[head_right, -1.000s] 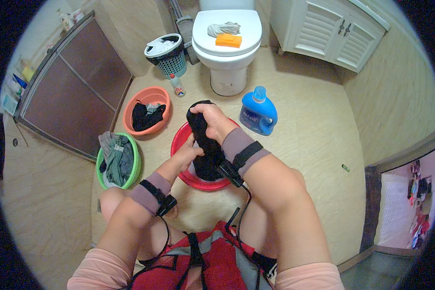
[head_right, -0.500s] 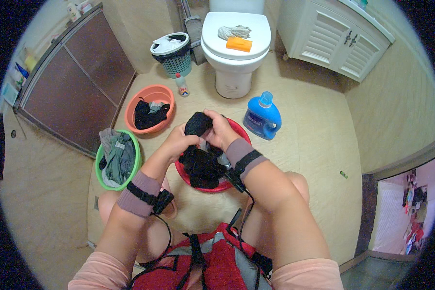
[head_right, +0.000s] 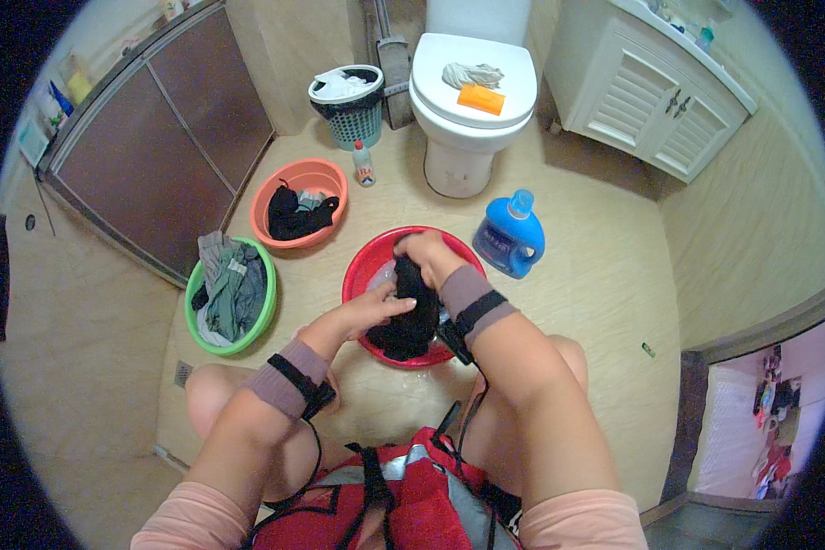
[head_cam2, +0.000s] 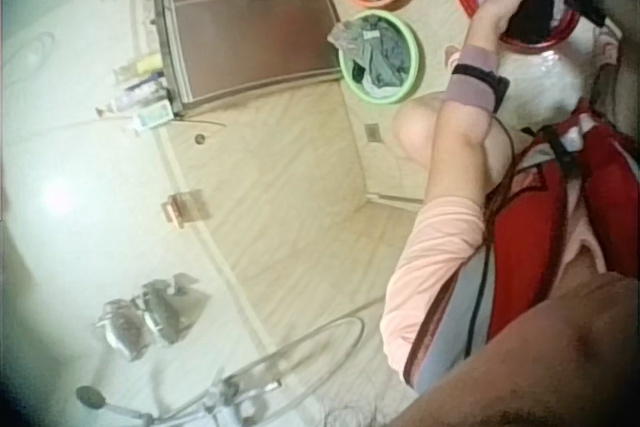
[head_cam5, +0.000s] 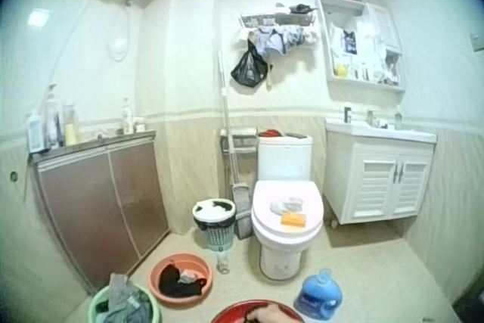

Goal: The person washes black clothing items in a red basin filled with soapy water by hand, scrubbing and wringing the fabric. They then wring out the excess water and set the items aside before picking up more fabric.

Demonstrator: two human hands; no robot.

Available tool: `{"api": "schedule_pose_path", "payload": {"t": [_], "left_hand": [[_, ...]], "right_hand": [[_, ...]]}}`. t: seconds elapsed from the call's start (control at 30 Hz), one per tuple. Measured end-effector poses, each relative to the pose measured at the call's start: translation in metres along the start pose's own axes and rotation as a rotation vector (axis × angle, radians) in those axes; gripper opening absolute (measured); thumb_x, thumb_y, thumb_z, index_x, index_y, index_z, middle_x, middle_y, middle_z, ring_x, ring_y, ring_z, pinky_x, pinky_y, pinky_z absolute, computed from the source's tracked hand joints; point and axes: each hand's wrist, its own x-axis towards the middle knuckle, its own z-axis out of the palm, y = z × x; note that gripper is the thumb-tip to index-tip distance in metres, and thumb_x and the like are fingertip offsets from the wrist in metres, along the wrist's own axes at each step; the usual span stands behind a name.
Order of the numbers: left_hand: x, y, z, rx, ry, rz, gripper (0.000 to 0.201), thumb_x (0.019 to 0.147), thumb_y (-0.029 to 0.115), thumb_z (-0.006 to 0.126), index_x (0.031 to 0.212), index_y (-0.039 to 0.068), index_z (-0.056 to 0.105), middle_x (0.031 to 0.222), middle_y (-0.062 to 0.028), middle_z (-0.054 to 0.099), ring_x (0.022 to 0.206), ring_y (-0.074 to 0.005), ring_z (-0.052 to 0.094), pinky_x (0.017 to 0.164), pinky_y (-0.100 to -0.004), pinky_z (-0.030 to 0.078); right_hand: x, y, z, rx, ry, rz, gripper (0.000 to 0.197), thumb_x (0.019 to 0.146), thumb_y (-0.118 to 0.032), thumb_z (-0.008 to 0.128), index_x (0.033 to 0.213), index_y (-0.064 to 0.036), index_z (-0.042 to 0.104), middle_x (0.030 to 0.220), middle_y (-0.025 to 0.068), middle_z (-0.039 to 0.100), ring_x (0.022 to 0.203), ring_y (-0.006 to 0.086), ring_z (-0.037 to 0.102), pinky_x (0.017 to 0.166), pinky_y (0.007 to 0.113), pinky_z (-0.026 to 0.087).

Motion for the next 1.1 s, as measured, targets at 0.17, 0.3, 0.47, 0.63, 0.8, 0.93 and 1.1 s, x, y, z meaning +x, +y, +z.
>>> {"api": "schedule_pose_path", "payload": {"t": [0.17,0.3,0.47,0.63,0.8,0.93,1.1], "left_hand": [[0.022,-0.006,0.0,-0.282,-0.157,0.193,0.055,0.081,0.027,0.074,0.126,0.005,0.05,0.116,-0.0065,0.061,0.105,-0.0191,0.058,0.092,-0.0344,0.045],[0.02,-0.009,-0.005,-0.261,0.041,0.314,0.053,0.079,0.029,0.076,0.121,0.005,0.055,0.109,-0.0082,0.063,0.098,-0.0203,0.06,0.088,-0.0343,0.047],[0.034,-0.024,-0.019,-0.136,0.033,-0.002,0.044,0.071,0.024,0.075,0.107,0.003,0.063,0.096,-0.0101,0.065,0.088,-0.0218,0.061,0.081,-0.035,0.048],[0.041,-0.018,-0.024,-0.34,-0.246,0.163,0.031,0.073,0.013,0.069,0.102,0.004,0.065,0.091,-0.0076,0.065,0.086,-0.0207,0.062,0.081,-0.0342,0.048],[0.013,-0.022,-0.024,-0.192,-0.399,0.124,0.032,0.073,0.007,0.072,0.104,0.003,0.065,0.098,-0.0065,0.067,0.091,-0.0194,0.063,0.087,-0.0328,0.048],[-0.014,-0.012,-0.006,0.211,-0.477,0.009,0.038,0.075,0.01,0.074,0.11,0.001,0.064,0.103,-0.0098,0.067,0.096,-0.0204,0.062,0.088,-0.0346,0.048],[0.034,-0.069,-0.018,0.144,-0.1,-0.063,0.047,0.074,0.015,0.075,0.115,-0.001,0.06,0.108,-0.0108,0.065,0.099,-0.0227,0.06,0.091,-0.0348,0.045]], "right_hand": [[0.013,0.036,-0.008,0.293,-0.189,0.162,0.044,0.087,-0.04,0.062,0.099,0.0022,0.06,0.088,0.0156,0.065,0.071,0.028,0.064,0.062,0.044,0.054],[-0.04,0.011,0.008,0.446,-0.315,0.134,0.057,0.09,-0.053,0.05,0.105,0.0001,0.061,0.101,0.0168,0.066,0.093,0.0282,0.064,0.086,0.04,0.052],[-0.047,0.021,0.012,0.167,-0.418,0.145,0.062,0.089,-0.055,0.051,0.122,-0.0023,0.057,0.122,0.0144,0.061,0.111,0.0283,0.058,0.1,0.042,0.041],[0.025,0.076,-0.041,0.632,-0.847,0.313,0.05,0.09,-0.053,0.053,0.114,-0.0093,0.06,0.107,0.0093,0.066,0.094,0.0238,0.064,0.078,0.038,0.054],[0.028,0.115,-0.024,0.721,-0.516,0.264,0.054,0.092,-0.055,0.047,0.113,-0.0065,0.059,0.104,0.013,0.067,0.088,0.0281,0.067,0.077,0.041,0.057],[0.017,0.077,-0.021,0.75,-0.479,0.29,0.048,0.094,-0.043,0.051,0.107,0.0029,0.058,0.091,0.0168,0.066,0.083,0.0344,0.065,0.081,0.051,0.053],[0.005,0.0,-0.011,0.636,-0.622,0.276,0.015,0.088,-0.016,0.062,0.091,-0.0019,0.056,0.083,0.0151,0.066,0.071,0.0204,0.064,0.063,0.033,0.056]]}}
